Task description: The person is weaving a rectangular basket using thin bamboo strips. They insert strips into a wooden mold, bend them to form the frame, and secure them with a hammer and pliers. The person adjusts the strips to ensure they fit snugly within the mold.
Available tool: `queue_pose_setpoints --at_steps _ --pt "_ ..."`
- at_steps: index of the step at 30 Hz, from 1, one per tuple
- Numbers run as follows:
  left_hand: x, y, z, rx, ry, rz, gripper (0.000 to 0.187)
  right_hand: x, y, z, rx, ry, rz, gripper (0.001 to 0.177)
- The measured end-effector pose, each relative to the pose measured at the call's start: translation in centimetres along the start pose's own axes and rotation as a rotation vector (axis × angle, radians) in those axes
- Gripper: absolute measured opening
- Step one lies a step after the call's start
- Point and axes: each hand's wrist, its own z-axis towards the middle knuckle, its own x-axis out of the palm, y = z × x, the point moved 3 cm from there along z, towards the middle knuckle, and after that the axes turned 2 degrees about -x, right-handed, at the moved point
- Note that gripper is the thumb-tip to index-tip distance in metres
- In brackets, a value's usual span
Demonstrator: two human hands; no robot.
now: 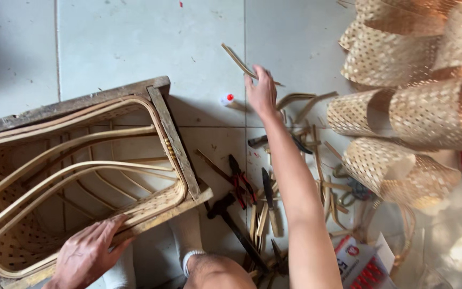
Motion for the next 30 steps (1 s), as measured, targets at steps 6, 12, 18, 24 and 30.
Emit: queue_pose_setpoints --at_steps 6,12,18,24,30 --pt "0.6 0.9 0.3 -0.059 0.143 -0.024 0.076 10.3 -3.8 7.4 0.042 0.236 -0.210 0.062" --pt "-1.2 0.0 1.3 0.062 0.076 -0.036 0.082 9.5 -2.9 8.3 0.013 0.261 -0.290 0.020" --pt "-0.3 -0.6 1.4 0.062 0.072 -0.076 0.065 -8.6 12.7 4.9 -0.249 -0.101 0.576 0.026" --pt "0.3 -0.3 0.8 0.088 0.080 -0.132 0.044 -6.4 28.4 -10.8 -0.037 0.243 1.066 0.042" --pt "0.5 0.1 0.4 0.136 0.068 -0.143 0.044 2.1 29.9 -14.1 0.067 0.258 1.073 0.040"
